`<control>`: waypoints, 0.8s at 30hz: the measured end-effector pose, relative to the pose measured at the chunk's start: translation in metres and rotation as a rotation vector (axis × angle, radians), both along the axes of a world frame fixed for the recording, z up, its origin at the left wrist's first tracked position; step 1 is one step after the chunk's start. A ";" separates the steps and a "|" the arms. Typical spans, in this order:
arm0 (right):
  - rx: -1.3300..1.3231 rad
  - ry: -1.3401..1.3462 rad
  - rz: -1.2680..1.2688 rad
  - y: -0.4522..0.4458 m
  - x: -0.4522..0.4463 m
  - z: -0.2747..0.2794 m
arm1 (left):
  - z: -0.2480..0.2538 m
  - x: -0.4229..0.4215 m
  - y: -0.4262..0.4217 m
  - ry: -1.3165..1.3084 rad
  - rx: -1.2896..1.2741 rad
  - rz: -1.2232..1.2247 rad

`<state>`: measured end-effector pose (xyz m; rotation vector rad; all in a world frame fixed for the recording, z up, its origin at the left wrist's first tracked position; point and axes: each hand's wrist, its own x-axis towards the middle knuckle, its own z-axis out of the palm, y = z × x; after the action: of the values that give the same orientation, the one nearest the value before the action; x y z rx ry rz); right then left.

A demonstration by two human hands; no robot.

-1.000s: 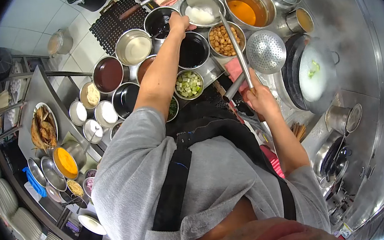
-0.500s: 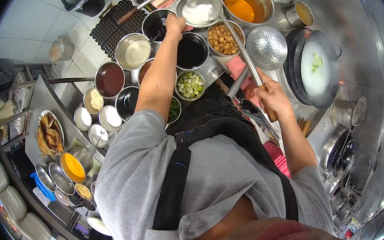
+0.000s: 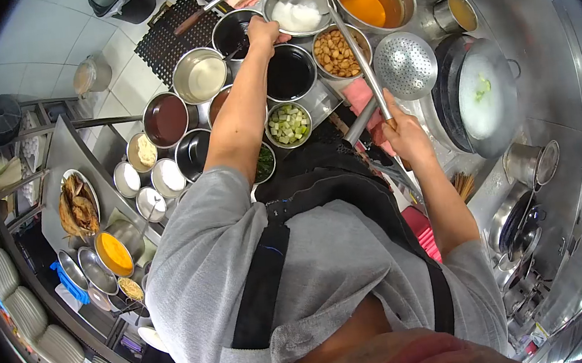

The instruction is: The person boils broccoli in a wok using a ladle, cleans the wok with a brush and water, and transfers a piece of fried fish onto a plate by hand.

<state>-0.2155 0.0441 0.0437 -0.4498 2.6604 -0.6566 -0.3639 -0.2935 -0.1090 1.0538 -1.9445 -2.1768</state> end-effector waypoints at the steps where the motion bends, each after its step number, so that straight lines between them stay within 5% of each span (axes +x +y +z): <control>1: -0.122 0.132 0.068 -0.001 0.001 -0.007 | -0.001 -0.002 0.000 0.009 -0.018 0.010; 3: -0.241 0.261 0.136 -0.006 0.000 0.008 | 0.000 -0.002 0.003 0.016 -0.034 0.020; 5: -0.273 -0.580 -0.317 -0.005 -0.005 0.040 | 0.007 0.000 0.003 0.015 -0.056 0.018; 7: -0.385 -0.566 -0.337 -0.004 -0.007 0.035 | -0.001 -0.003 0.000 0.012 -0.056 0.005; 10: -0.001 -0.139 -0.079 -0.006 -0.007 0.013 | -0.003 -0.004 0.001 -0.005 -0.044 -0.009; 16: -0.267 -0.473 -0.271 -0.005 -0.006 0.047 | 0.000 -0.003 0.000 -0.008 -0.010 0.015; 19: -0.197 -0.382 -0.243 -0.005 -0.007 0.037 | -0.001 -0.005 -0.001 -0.012 -0.025 -0.011; 21: -0.063 0.107 0.032 -0.003 -0.005 0.002 | -0.005 -0.006 -0.001 -0.013 -0.043 -0.020; 24: -0.159 -0.248 -0.118 -0.008 -0.004 0.030 | -0.008 -0.006 -0.002 0.000 -0.039 -0.010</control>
<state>-0.2196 0.0360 0.0741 -0.2366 2.4237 -0.9021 -0.3698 -0.2958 -0.1171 1.0403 -1.9885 -2.1346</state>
